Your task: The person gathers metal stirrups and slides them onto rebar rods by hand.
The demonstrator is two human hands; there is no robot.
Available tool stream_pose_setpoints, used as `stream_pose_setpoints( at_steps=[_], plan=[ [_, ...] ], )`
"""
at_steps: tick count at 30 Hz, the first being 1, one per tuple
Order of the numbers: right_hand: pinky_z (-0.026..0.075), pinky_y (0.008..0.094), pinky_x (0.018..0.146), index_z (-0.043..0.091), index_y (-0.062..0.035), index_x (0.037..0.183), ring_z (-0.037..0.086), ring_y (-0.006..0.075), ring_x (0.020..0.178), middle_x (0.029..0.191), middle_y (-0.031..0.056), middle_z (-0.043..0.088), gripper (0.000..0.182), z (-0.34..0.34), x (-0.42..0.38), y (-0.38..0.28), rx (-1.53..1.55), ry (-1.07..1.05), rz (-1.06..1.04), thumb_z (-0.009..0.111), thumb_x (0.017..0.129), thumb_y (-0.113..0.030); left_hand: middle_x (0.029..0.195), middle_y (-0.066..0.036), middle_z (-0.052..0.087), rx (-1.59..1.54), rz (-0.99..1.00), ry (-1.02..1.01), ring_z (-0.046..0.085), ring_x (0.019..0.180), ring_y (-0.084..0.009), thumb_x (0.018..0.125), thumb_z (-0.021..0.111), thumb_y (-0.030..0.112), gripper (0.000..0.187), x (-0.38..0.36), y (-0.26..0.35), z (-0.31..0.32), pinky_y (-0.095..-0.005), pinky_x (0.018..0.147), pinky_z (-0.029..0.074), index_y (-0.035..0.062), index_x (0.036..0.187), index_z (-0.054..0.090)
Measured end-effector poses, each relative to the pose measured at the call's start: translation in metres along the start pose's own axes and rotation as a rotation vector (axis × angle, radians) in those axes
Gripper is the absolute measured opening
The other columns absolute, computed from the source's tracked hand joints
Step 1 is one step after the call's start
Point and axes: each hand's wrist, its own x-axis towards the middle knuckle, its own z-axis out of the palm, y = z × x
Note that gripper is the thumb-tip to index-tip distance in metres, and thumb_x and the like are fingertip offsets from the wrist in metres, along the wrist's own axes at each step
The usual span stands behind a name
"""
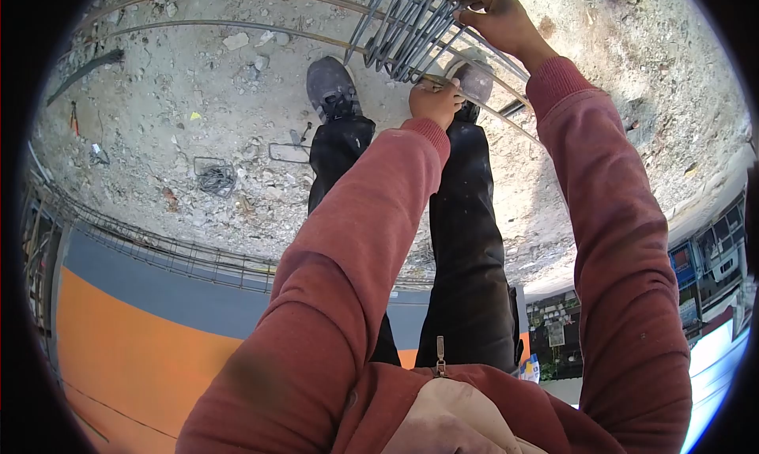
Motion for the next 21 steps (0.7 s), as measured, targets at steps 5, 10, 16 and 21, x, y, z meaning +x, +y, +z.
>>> stream_pose_setpoints(
  at_steps=[5, 10, 16, 21],
  plan=[
    [0.041, 0.032, 0.086, 0.06, -0.0147, 0.106, 0.053, 0.0218, 0.098, 0.109, 0.0084, 0.053, 0.034, -0.002, -0.017, -0.005, -0.161, 0.001, -0.126, 0.063, 0.073, -0.022, 0.084, -0.013, 0.057, 0.025, 0.002, 0.028, 0.062, 0.066, -0.0219, 0.078, 0.058, 0.001, 0.02, 0.001, -0.001, 0.002, -0.0271, 0.054, 0.053, -0.0052, 0.095, 0.05],
    [0.041, 0.033, 0.087, 0.056, -0.0046, 0.104, 0.048, 0.025, 0.104, 0.115, 0.014, 0.047, 0.041, 0.013, -0.033, 0.018, -0.255, 0.293, -0.063, 0.068, 0.069, -0.022, 0.083, -0.013, 0.056, 0.006, 0.005, 0.01, 0.061, 0.063, -0.021, 0.077, 0.059, 0.001, 0.02, 0.003, -0.002, 0.001, -0.0268, 0.055, 0.053, -0.0054, 0.094, 0.05],
    [0.041, 0.0347, 0.065, 0.055, -0.0013, 0.088, 0.054, 0.026, 0.066, 0.068, 0.0115, 0.057, 0.039, 0.007, -0.057, 0.05, -0.225, -0.004, 0.184, 0.052, 0.082, -0.039, 0.08, -0.011, 0.058, -0.059, -0.04, 0.003, 0.06, 0.066, -0.0183, 0.081, 0.054, 0.003, 0.015, -0.002, 0.003, 0.005, -0.028, 0.058, 0.052, -0.0023, 0.093, 0.048],
    [0.039, 0.0373, 0.06, 0.05, 0.0011, 0.074, 0.046, 0.0325, 0.06, 0.064, 0.0192, 0.051, 0.047, -0.004, -0.054, 0.053, -0.328, -0.014, -0.024, 0.045, 0.084, -0.045, 0.079, -0.011, 0.057, -0.142, -0.049, -0.025, 0.06, 0.075, -0.0227, 0.085, 0.048, 0.005, 0.003, -0.017, -0.014, -0.007, -0.0376, 0.067, 0.053, 0.0031, 0.087, 0.046]
  ],
)
